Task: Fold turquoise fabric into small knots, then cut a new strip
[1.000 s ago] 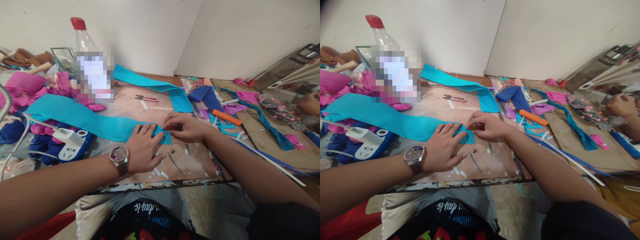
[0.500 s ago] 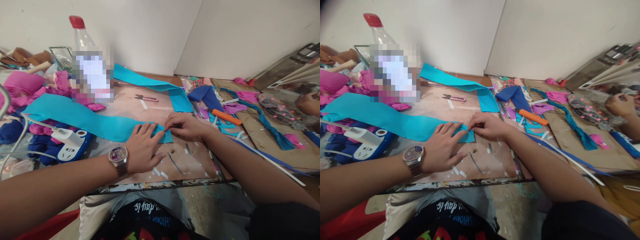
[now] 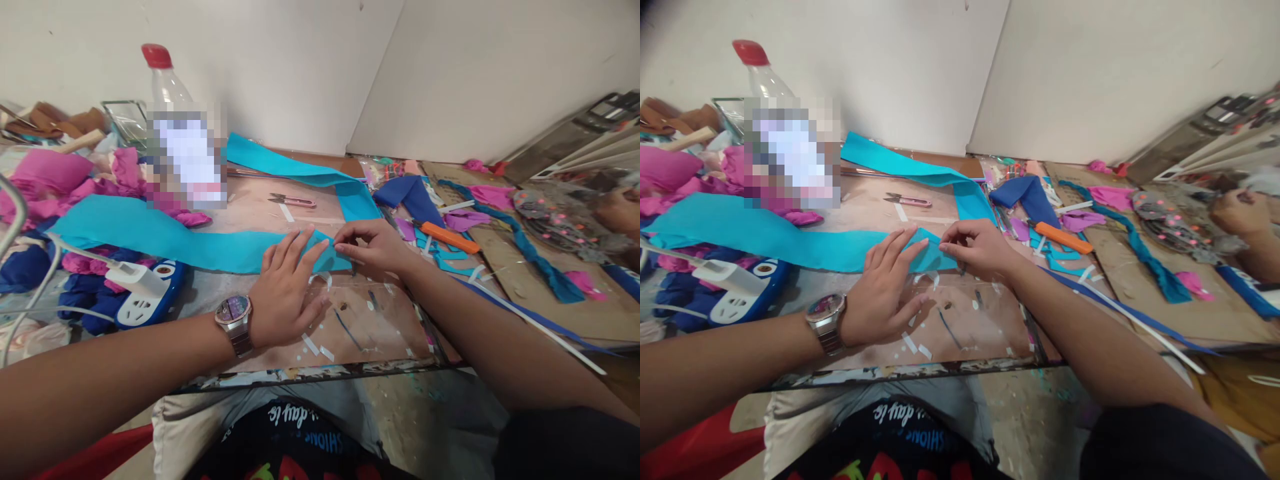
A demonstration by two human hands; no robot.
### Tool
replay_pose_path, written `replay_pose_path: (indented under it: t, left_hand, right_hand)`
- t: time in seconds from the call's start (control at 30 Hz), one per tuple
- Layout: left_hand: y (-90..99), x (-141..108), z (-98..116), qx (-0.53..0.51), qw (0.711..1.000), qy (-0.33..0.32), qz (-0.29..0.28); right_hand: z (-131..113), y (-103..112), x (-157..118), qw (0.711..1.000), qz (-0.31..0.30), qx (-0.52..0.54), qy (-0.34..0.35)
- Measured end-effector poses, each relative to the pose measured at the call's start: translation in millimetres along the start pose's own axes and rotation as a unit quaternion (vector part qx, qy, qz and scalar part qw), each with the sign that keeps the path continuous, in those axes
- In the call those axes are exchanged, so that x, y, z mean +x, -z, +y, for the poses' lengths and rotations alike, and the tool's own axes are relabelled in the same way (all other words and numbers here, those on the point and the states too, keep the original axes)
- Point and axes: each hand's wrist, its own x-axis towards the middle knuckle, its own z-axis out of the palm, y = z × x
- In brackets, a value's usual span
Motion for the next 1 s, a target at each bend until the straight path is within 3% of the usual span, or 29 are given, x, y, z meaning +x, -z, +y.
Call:
replay_pose_path:
  t: [0.2,0.37,0.5,0.63,0.73,0.87,1.0]
  left_hand:
    - [-0.6,0,-1,-0.019,0.999,-0.022,0.017]
    - [1.5,1,-2,-0.037,0.998,-0.025,0.045]
    - [18.5,6,3,-0.048,0.994,-0.019,0.097]
    - [47.5,19,9,-0.041,0.988,-0.009,0.150]
    - [63.4,26,9,-0.031,0.992,0.010,0.126]
    - [69.6,31,1,-0.068,0.994,0.019,0.088]
    - [70.0,34,-8,-0.151,0.985,0.048,0.069]
  right_hand:
    - [3,2,5,0.996,0.090,-0.023,0.004]
    - [-22,3,4,0.988,0.104,-0.091,0.066]
    - [-50,-2,0,0.977,0.109,-0.120,0.137]
    - [-71,-13,-5,0.979,0.094,-0.093,0.152]
    - [-78,-24,-6,0.983,0.101,-0.013,0.150]
    - [-77,-38,-4,0.983,0.107,0.098,0.113]
    - [-79,-42,0,0.988,0.091,0.090,0.083]
